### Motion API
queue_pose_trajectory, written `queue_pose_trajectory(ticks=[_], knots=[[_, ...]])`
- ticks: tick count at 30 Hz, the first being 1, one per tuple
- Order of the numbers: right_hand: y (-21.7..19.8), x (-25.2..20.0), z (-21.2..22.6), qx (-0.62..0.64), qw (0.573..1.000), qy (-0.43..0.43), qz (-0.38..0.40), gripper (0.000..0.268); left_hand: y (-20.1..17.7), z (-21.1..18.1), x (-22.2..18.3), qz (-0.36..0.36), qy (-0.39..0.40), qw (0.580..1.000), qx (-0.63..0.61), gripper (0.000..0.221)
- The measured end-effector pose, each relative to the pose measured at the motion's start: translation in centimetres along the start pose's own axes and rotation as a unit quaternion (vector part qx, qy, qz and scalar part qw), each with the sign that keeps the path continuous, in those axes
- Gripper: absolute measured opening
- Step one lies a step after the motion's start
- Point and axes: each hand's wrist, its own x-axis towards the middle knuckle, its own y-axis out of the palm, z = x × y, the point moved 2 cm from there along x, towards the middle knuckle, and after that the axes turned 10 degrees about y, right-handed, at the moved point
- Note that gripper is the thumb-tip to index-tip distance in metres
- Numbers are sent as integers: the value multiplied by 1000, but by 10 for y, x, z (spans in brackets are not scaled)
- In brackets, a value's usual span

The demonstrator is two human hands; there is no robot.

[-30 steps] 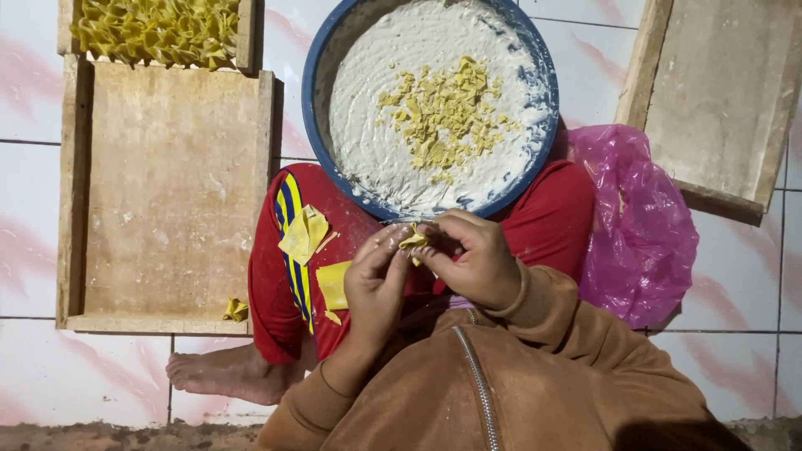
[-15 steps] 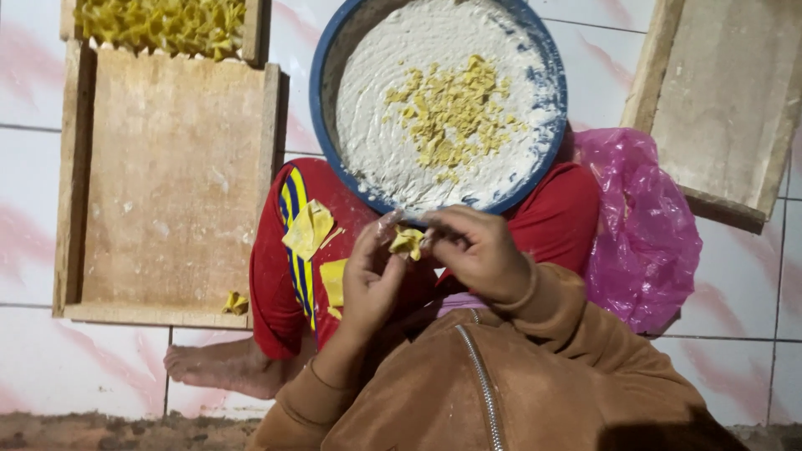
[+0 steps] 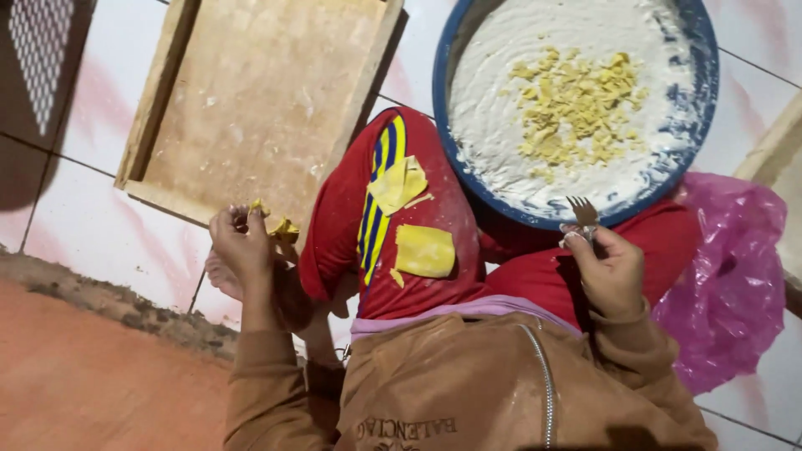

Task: Manually assembling small dumplings by placing filling onto dough wrappers and folding them into shape.

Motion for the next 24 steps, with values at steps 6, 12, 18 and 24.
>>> queue_pose_trajectory(ticks=[6, 12, 18, 24], knots=[[13, -2, 18, -3, 1000, 7, 8, 10, 13, 39, -24, 22, 47, 986, 157, 19], [14, 0, 12, 4, 1000, 4, 13, 7, 15, 22, -33, 69, 33, 968, 238, 16], [6, 4, 0, -17, 1000, 0, 22, 3, 4, -7, -28, 149, 14, 955, 257, 13], [-25, 30, 6, -159, 981, -114, 9, 18, -5, -97, -7, 90, 243, 964, -62, 13]])
